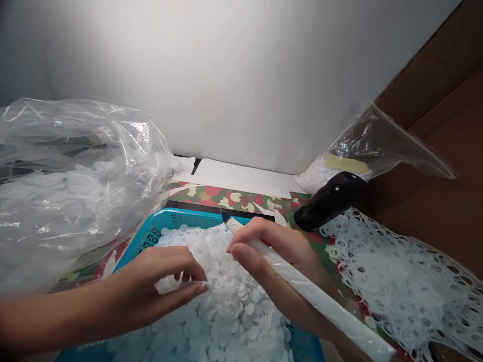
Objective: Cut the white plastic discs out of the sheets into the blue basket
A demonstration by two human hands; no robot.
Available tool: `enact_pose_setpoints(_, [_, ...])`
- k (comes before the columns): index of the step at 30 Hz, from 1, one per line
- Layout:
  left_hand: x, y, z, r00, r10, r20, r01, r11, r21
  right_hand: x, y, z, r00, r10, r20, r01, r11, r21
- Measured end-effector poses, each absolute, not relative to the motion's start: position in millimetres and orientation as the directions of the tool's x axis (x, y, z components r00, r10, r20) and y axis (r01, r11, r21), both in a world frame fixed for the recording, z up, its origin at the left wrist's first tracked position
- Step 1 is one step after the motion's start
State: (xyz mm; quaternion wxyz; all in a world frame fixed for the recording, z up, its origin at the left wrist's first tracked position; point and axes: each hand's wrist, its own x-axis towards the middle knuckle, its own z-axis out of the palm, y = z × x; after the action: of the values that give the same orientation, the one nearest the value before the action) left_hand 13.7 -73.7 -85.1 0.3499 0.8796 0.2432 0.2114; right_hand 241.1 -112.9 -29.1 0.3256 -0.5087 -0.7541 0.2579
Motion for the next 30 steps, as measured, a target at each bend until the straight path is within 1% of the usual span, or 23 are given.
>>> enact_pose_setpoints(1, [13,-72,-83,0.772,0.618,0.149,0.282,-0.543,0.791,240,-114,-30,-0.226,0.94,0.254,0.595,0.34,-0.728])
enact_pose_setpoints(3, [13,-68,-80,0.738,0.673,0.047,0.268,-0.358,0.895,239,-117,-32,-0.175,0.945,0.275,0.59,0.324,-0.739])
enact_pose_setpoints(5, [13,-64,-80,0.711,0.703,-0.01,0.223,-0.212,0.951,236,-120,-33,-0.166,0.947,0.275,0.587,0.319,-0.744])
enact_pose_setpoints(8, [13,-59,-81,0.687,0.725,-0.042,0.141,-0.077,0.987,230,-122,-36,-0.117,0.959,0.258,0.57,0.278,-0.773])
enact_pose_setpoints(11, [14,-57,-82,0.672,0.738,-0.054,0.094,-0.013,0.995,224,-123,-39,-0.071,0.976,0.206,0.512,0.213,-0.832])
enact_pose_setpoints(13, [15,-57,-82,0.663,0.747,-0.06,0.071,0.017,0.997,224,-124,-40,-0.074,0.981,0.179,0.515,0.191,-0.835])
enact_pose_setpoints(16, [15,-56,-81,0.652,0.755,-0.069,0.03,0.066,0.997,227,-124,-40,-0.127,0.973,0.193,0.598,0.23,-0.768])
enact_pose_setpoints(19, [15,-56,-80,0.64,0.763,-0.091,0.011,0.11,0.994,228,-124,-40,-0.208,0.955,0.21,0.625,0.295,-0.722])
enact_pose_setpoints(25, [13,-56,-81,0.652,0.746,-0.134,0.026,0.154,0.988,224,-123,-41,-0.297,0.932,0.208,0.592,0.351,-0.726])
enact_pose_setpoints(30, [14,-56,-80,0.642,0.754,-0.141,0.019,0.167,0.986,227,-125,-43,-0.288,0.931,0.223,0.613,0.358,-0.704])
